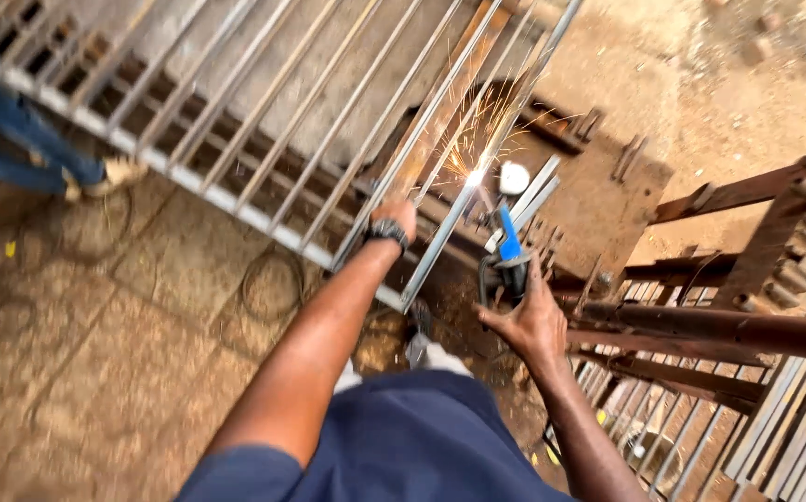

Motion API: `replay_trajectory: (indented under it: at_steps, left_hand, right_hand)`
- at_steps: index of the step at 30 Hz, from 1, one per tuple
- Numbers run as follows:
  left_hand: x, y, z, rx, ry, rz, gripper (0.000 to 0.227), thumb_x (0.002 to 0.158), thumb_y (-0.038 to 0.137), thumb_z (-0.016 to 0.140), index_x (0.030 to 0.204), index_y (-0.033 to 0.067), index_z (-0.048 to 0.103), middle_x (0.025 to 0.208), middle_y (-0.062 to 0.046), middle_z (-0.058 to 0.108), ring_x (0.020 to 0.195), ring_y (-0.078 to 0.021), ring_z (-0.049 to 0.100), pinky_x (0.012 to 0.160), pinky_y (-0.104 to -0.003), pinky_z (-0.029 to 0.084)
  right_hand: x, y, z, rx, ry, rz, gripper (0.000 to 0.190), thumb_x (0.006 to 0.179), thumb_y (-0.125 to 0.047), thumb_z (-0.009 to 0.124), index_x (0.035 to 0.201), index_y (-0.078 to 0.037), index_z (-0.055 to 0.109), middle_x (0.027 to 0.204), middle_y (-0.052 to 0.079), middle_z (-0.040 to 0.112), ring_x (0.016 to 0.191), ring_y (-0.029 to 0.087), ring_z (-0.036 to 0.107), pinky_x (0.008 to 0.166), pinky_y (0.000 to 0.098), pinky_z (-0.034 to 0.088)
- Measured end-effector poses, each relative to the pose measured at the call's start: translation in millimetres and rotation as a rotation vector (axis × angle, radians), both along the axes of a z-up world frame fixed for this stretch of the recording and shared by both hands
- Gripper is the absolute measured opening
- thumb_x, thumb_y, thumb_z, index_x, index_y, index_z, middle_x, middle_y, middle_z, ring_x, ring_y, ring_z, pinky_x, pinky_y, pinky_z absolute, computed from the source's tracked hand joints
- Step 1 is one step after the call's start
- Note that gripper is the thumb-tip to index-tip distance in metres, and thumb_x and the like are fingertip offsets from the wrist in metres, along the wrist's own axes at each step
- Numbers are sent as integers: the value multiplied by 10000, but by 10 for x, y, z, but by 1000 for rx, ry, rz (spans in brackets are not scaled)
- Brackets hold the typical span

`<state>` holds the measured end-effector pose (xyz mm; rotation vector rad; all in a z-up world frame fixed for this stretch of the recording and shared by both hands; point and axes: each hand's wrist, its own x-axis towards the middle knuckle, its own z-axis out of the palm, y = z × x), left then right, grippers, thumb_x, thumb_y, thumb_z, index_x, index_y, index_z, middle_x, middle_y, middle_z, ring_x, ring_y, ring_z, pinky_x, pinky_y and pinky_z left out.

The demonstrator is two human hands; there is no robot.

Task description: The recorder uses a manual arc welder to join metal bars of a gate frame.

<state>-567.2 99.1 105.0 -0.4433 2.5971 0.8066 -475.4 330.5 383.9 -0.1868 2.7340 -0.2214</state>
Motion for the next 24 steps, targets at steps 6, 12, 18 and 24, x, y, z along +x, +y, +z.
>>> replay_trajectory:
  at_steps: [6,12,18,24]
  left_hand:
    - [-60,177,-554,64,94,172,372,943,274,421,986,98,746,1033,-193,735,978,-376,707,862,-550,538]
    - [56,1,152,443,-131,470,411,1104,268,446,985,18,751,1036,-199,752,962,-396,742,778,-525,585]
    - [51,-102,289,-79,5,-136,155,865,-11,652,1013,9,695,1006,-220,719,888,-318,712,739,-480,600]
    - [75,-137,524,-46,-114,-152,164,906,-15,653,1058,3,713,1091,-189,718,985,-285,726,843,-451,605]
  right_hand:
    - [177,49,182,-292,-48,23,982,714,-489,920,1523,-127,497,1270,139,744,1130,280,752,1014,458,615]
    - [285,478,545,-429,120,109,1079,727,-428,969,1558,-27,411,1356,197,643,1234,331,662,1092,480,565]
    - [324,789,568,-345,-285,-66,1180,581,-444,889,1593,-60,420,1255,171,692,1109,279,702,988,433,582]
    - [241,540,425,-317,-438,-19,1216,498,-388,832,1582,-42,404,1170,167,703,1004,257,712,908,394,599]
